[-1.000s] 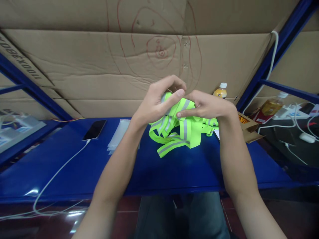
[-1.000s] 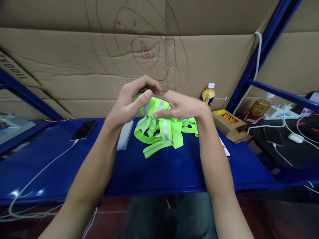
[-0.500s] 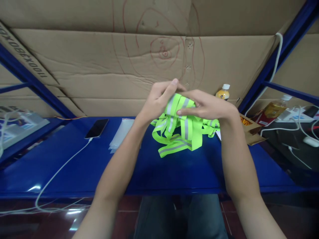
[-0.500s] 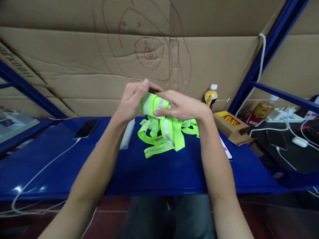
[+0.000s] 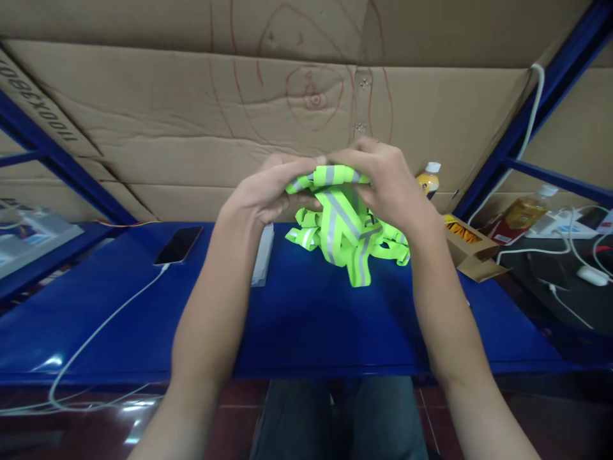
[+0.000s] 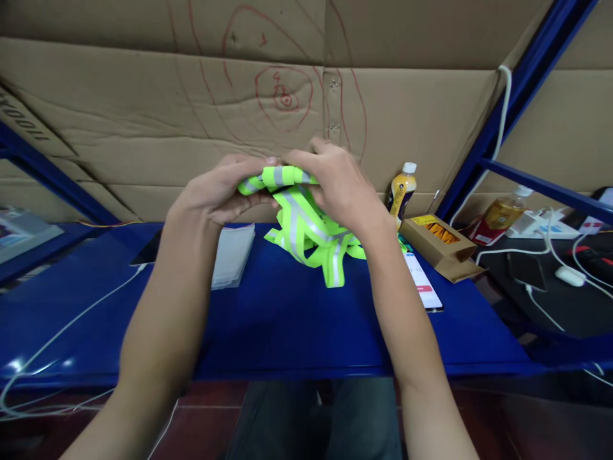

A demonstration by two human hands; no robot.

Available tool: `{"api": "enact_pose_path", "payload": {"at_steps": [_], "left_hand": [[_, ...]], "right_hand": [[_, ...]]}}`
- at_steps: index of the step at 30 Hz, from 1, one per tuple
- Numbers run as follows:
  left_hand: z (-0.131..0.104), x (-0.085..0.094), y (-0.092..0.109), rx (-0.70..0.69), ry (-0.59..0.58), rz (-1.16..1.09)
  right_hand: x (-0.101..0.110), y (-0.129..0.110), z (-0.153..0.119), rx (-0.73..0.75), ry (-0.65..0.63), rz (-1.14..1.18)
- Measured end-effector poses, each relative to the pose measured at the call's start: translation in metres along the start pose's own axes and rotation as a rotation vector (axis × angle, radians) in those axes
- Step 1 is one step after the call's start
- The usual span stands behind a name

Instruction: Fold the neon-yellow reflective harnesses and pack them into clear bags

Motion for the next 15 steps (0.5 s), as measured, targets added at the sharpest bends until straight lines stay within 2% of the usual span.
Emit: {"api": "enact_pose_path", "payload": {"at_steps": [3, 7, 10, 12, 15], "left_hand": [[0.003, 0.01, 0.004, -0.037, 0.026, 0.008], [-0.002, 0.017, 0.018, -0.168, 0.026, 0.095], [-0.014, 0.003, 0.037, -0.325, -0.041, 0.245], [-0.022, -0.012, 0.047, -0.407, -0.12, 0.385], [-0.028, -0.029, 0.051, -0.461, -0.193, 0.499]], "right_hand": [[0.006, -0.005, 0.001, -0.018, 0.067, -0.009], [0.012, -0.012, -0.002, 0.079, 0.056, 0.124], [0.016, 0.003, -0.004, 0.053, 0.079, 0.202], [0.005, 0.01, -0.004, 0.06, -0.014, 0.232], [-0.009, 0.017, -0.007, 0.052, -0.153, 0.266]]}}
Point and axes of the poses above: each hand's wrist, its own z-axis towards the middle knuckle, its own x-axis out of the back of the hand, y = z × x, the point moved 10 cm from there along z, towards the middle knuckle, and after that the axes turned 12 degrees about -z, right-handed, at the moved point
